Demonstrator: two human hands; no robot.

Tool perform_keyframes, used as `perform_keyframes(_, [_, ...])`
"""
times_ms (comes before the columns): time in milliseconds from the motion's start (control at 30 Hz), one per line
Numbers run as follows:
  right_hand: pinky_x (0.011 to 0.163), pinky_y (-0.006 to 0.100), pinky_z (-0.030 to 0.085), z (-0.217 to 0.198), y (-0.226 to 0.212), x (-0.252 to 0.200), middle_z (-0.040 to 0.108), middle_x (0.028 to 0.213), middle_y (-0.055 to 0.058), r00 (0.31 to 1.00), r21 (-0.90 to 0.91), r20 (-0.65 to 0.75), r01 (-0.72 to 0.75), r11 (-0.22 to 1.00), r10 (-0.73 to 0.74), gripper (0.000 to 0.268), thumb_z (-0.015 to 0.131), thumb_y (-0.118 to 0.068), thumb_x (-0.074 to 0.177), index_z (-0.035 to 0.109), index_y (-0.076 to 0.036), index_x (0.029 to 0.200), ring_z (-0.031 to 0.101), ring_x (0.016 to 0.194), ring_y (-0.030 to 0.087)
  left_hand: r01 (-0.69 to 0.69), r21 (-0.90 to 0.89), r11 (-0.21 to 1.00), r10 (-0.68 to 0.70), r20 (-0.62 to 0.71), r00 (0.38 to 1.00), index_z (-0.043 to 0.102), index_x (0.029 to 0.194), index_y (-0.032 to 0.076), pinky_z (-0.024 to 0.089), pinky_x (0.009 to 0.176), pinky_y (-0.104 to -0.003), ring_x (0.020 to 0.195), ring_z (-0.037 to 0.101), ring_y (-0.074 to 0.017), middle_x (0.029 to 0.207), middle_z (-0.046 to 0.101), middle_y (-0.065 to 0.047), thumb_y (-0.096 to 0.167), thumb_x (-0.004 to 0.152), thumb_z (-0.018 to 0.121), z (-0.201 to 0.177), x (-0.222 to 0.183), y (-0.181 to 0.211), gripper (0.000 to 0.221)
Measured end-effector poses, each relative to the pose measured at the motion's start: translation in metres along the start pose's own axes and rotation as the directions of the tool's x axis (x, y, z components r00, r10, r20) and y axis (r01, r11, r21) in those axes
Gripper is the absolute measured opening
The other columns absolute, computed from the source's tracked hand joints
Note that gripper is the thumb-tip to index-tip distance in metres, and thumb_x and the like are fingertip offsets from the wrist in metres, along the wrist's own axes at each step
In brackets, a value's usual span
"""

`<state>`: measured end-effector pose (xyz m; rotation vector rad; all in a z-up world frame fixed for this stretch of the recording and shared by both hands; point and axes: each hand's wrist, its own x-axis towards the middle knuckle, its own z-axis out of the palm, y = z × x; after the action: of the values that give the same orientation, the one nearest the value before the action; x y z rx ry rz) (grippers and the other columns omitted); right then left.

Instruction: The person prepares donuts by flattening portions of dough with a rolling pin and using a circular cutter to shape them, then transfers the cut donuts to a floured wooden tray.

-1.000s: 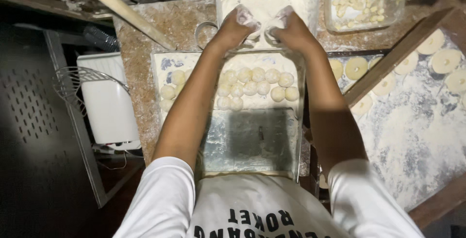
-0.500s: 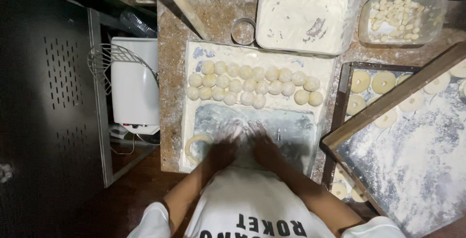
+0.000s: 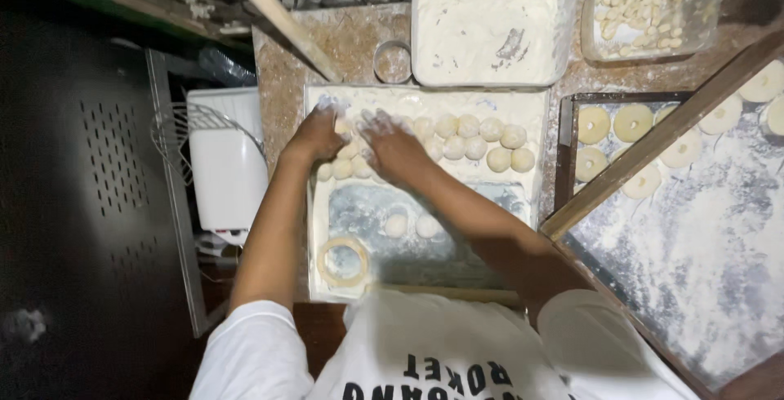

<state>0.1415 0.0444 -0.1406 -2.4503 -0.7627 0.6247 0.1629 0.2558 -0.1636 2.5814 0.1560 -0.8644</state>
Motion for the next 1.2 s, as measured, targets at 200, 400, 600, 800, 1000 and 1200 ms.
perform_keyframes(200, [0.103,0.061,0.052,0.029,0.003,0.026,0.050,0.155,0.015,0.996,-0.018,0.085,0.027,0.999,-0.026,0.055,0.060,-0.036,0.097,0.055,-0.015,0.148,0.051,0.137,0.046,0.101,-0.247,0.964,-0.111,-0.029,0.993,0.066,0.119,0.012,0.056,0.092,-0.052,0.117,0.066,-0.0426,0.120,0.070,-0.024,0.024,0.083,0.082,-0.024,-0.005,-0.024,0.041])
perform_keyframes(400, [0.101,0.061,0.053,-0.003,-0.001,0.001,0.053,0.148,0.022,0.998,0.105,-0.025,0.058,0.993,-0.056,0.050,0.060,-0.032,0.097,0.058,-0.011,0.142,0.052,0.134,0.050,0.061,-0.992,0.114,-0.308,0.023,0.951,0.060,0.134,0.005,0.064,0.080,-0.035,0.103,0.069,-0.0282,0.122,0.066,-0.019,0.026,0.101,0.052,-0.037,-0.043,0.060,0.040])
perform_keyframes(600, [0.101,0.057,0.052,-0.011,0.009,-0.071,0.060,0.126,0.027,0.956,0.264,-0.286,0.144,0.954,-0.065,0.038,0.062,-0.019,0.095,0.062,-0.003,0.129,0.057,0.124,0.051,-0.371,-0.675,0.637,0.224,-0.299,0.928,0.060,0.133,-0.004,0.045,0.109,-0.055,0.126,0.057,-0.0476,0.126,0.064,-0.032,0.019,0.095,0.070,-0.037,0.008,0.188,0.045])
perform_keyframes(800, [0.104,0.054,0.045,-0.016,0.043,-0.159,0.058,0.129,0.026,0.925,0.341,-0.374,0.070,0.937,0.068,0.044,0.064,-0.018,0.092,0.057,-0.004,0.133,0.055,0.124,0.047,-0.434,-0.237,0.869,0.371,-0.270,0.889,0.061,0.135,0.014,0.045,0.109,-0.045,0.120,0.062,-0.0356,0.125,0.064,-0.017,0.030,0.100,0.059,0.003,0.118,0.235,0.038])
perform_keyframes(1000, [0.100,0.051,0.050,-0.011,0.069,-0.227,0.065,0.117,0.020,0.809,0.494,-0.522,0.028,0.869,0.271,0.032,0.068,-0.012,0.090,0.064,-0.002,0.119,0.063,0.118,0.042,-0.424,-0.070,0.903,0.404,-0.197,0.893,0.066,0.127,0.013,0.051,0.105,-0.050,0.114,0.068,-0.0364,0.111,0.070,-0.017,0.037,0.097,0.062,0.026,0.128,0.245,0.039])
perform_keyframes(1200, [0.099,0.053,0.051,-0.012,0.064,-0.227,0.063,0.124,0.023,0.814,0.537,-0.533,0.114,0.836,0.231,0.039,0.071,-0.009,0.089,0.060,-0.001,0.125,0.062,0.122,0.045,-0.253,-0.378,0.891,0.234,-0.094,0.968,0.071,0.116,0.021,0.055,0.097,-0.042,0.103,0.067,-0.0262,0.104,0.069,-0.006,0.029,0.089,0.073,0.042,0.143,0.225,0.028])
